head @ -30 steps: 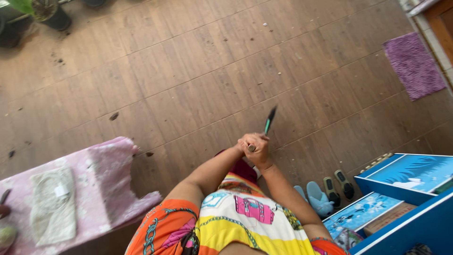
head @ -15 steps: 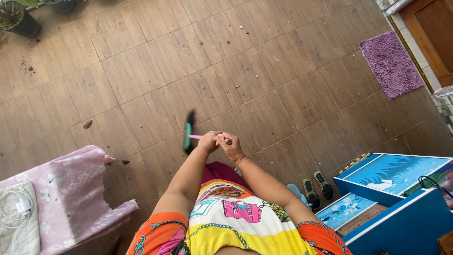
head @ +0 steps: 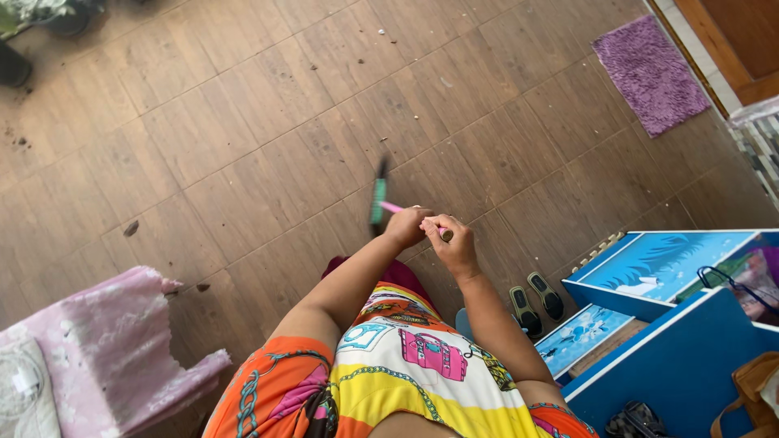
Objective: The person sweeps debris from a tiled floor into piles and then along the base of a railing using a broom.
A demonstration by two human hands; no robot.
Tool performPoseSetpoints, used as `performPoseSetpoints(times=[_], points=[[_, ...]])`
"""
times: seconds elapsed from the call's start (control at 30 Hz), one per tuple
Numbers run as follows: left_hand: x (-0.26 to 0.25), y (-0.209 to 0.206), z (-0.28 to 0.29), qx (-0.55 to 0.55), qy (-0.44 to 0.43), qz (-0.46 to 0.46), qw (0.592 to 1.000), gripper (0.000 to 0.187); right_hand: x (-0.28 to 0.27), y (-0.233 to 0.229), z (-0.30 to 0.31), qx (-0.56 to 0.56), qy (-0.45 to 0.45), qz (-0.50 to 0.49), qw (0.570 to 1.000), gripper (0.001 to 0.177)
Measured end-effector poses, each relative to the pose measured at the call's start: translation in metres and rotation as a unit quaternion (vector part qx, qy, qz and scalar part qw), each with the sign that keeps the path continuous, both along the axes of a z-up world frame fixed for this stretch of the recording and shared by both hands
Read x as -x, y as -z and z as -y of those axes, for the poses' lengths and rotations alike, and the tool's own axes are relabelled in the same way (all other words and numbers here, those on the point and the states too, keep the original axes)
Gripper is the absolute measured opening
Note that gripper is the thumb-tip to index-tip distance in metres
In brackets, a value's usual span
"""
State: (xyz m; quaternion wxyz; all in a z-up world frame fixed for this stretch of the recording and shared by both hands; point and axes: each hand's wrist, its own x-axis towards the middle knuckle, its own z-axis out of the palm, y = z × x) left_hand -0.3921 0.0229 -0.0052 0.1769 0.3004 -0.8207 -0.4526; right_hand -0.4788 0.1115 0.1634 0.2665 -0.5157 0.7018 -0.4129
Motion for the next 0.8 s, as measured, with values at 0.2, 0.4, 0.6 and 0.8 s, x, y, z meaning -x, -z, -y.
performPoseSetpoints(times=[0.2,0.4,0.6,0.8], points=[[0.091,0.026,0.015,-0.028,0.117,-0.218,0.969,0.023,0.020,-0.006,0.019,-0.013,-0.003,-0.255,0.967,0.022],[0.108,0.046,0.063,-0.108,0.115,-0.061,0.986,0.028,0.043,0.050,0.065,-0.061,0.003,-0.233,0.971,0.020],[0.034,0.082,0.143,-0.040,0.088,-0.005,0.995,0.028,0.021,0.100,0.147,0.034,-0.050,-0.114,0.992,0.016],[-0.025,0.092,0.220,0.033,0.049,0.240,0.969,0.020,-0.003,0.121,0.217,-0.036,-0.059,0.089,0.994,0.016]])
